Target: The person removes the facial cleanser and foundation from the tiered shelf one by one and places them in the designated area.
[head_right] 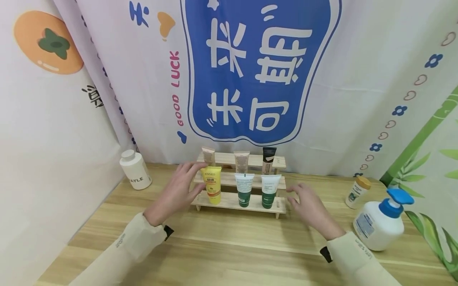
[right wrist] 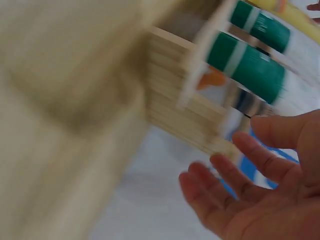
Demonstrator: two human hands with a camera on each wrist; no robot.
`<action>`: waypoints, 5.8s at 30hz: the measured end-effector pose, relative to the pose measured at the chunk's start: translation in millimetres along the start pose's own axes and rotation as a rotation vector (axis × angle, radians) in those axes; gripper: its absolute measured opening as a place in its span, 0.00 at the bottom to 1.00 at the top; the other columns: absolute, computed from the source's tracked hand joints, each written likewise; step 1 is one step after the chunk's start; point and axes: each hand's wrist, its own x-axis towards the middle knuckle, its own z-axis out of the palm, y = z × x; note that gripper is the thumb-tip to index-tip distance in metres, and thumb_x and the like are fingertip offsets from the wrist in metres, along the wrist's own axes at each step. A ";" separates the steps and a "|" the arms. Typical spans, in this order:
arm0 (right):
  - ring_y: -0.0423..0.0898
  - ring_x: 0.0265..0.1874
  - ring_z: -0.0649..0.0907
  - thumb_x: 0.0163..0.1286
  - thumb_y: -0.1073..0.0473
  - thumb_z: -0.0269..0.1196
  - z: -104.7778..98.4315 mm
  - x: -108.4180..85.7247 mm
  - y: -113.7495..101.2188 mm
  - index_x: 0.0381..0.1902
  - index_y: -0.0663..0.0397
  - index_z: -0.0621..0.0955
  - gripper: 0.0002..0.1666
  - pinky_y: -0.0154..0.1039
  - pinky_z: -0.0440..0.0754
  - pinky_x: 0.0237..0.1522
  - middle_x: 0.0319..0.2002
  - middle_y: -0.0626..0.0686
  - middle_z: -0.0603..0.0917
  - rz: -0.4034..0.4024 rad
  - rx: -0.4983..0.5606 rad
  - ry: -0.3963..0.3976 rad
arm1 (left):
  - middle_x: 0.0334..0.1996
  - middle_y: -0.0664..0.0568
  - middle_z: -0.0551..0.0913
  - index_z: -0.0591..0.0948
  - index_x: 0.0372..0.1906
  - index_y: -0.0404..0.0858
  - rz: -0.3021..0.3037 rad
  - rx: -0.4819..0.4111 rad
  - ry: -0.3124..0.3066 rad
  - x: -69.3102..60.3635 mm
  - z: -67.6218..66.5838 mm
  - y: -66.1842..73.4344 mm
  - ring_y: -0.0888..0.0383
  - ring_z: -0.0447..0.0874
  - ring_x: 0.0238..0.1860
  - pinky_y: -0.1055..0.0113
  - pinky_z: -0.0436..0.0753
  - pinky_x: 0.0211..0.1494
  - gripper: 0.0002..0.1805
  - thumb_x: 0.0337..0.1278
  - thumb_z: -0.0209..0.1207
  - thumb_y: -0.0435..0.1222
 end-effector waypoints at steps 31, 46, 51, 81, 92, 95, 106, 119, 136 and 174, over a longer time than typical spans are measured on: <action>0.49 0.35 0.80 0.61 0.68 0.65 40.3 -6.5 16.1 0.42 0.63 0.79 0.11 0.47 0.79 0.37 0.38 0.55 0.80 0.106 0.133 -0.030 | 0.30 0.49 0.76 0.71 0.56 0.37 -0.110 -0.266 0.149 -5.1 -8.8 -61.5 0.55 0.74 0.30 0.63 0.77 0.31 0.20 0.60 0.58 0.28; 0.51 0.37 0.80 0.63 0.69 0.63 42.2 -4.9 17.4 0.45 0.65 0.78 0.12 0.48 0.79 0.39 0.41 0.58 0.79 0.104 0.166 -0.033 | 0.27 0.46 0.74 0.69 0.57 0.34 -0.364 -0.234 -0.229 13.2 15.7 -127.6 0.53 0.72 0.25 0.62 0.73 0.25 0.20 0.61 0.58 0.31; 0.51 0.37 0.80 0.63 0.69 0.63 41.7 -4.4 16.9 0.44 0.65 0.78 0.12 0.48 0.80 0.39 0.41 0.58 0.79 0.109 0.167 -0.035 | 0.36 0.44 0.77 0.71 0.58 0.34 -0.445 -0.219 -0.302 21.5 28.8 -137.6 0.51 0.75 0.33 0.59 0.76 0.34 0.21 0.61 0.57 0.33; 0.50 0.37 0.80 0.63 0.69 0.62 43.6 -5.0 13.0 0.44 0.64 0.78 0.10 0.45 0.79 0.38 0.39 0.55 0.80 0.137 0.178 -0.037 | 0.49 0.37 0.77 0.73 0.57 0.32 -0.514 -0.134 -0.380 10.8 25.9 -138.4 0.45 0.77 0.46 0.52 0.77 0.44 0.20 0.67 0.52 0.39; 0.49 0.36 0.80 0.63 0.69 0.62 42.0 -4.5 13.4 0.43 0.64 0.78 0.10 0.43 0.79 0.37 0.38 0.55 0.80 0.141 0.173 -0.050 | 0.43 0.46 0.80 0.78 0.48 0.36 -0.091 -0.151 0.079 -11.3 7.4 -64.5 0.52 0.78 0.41 0.58 0.80 0.41 0.13 0.60 0.60 0.35; 0.48 0.36 0.80 0.63 0.69 0.62 42.1 -5.1 13.7 0.44 0.64 0.78 0.10 0.43 0.80 0.37 0.39 0.55 0.81 0.145 0.173 -0.051 | 0.42 0.48 0.79 0.79 0.48 0.37 0.053 -0.211 0.145 -10.0 11.3 -39.3 0.55 0.77 0.41 0.62 0.80 0.41 0.13 0.57 0.62 0.32; 0.48 0.36 0.80 0.63 0.69 0.62 43.9 0.3 13.6 0.43 0.64 0.78 0.10 0.44 0.79 0.39 0.38 0.54 0.80 0.145 0.181 -0.052 | 0.48 0.54 0.76 0.78 0.54 0.41 0.224 -0.286 0.137 23.7 48.6 27.7 0.60 0.74 0.47 0.67 0.79 0.45 0.19 0.57 0.64 0.37; 0.46 0.34 0.80 0.63 0.70 0.62 45.1 -3.5 14.3 0.42 0.63 0.78 0.10 0.43 0.79 0.37 0.37 0.53 0.80 0.159 0.183 -0.052 | 0.46 0.55 0.76 0.78 0.50 0.42 0.197 -0.294 0.154 36.0 75.3 39.4 0.59 0.76 0.42 0.70 0.78 0.41 0.16 0.57 0.64 0.36; 0.47 0.35 0.80 0.63 0.70 0.62 46.4 -3.5 14.6 0.42 0.63 0.78 0.09 0.43 0.79 0.37 0.37 0.54 0.80 0.157 0.188 -0.035 | 0.36 0.57 0.77 0.74 0.49 0.40 0.162 -0.388 0.147 24.2 67.9 37.8 0.64 0.74 0.33 0.74 0.77 0.33 0.15 0.57 0.61 0.28; 0.49 0.37 0.79 0.65 0.69 0.60 46.9 -5.7 14.7 0.45 0.63 0.77 0.10 0.44 0.79 0.39 0.40 0.55 0.80 0.174 0.179 -0.051 | 0.47 0.37 0.78 0.75 0.56 0.35 -0.548 -0.090 -0.178 0.5 15.4 -160.2 0.45 0.77 0.42 0.55 0.77 0.40 0.18 0.60 0.55 0.28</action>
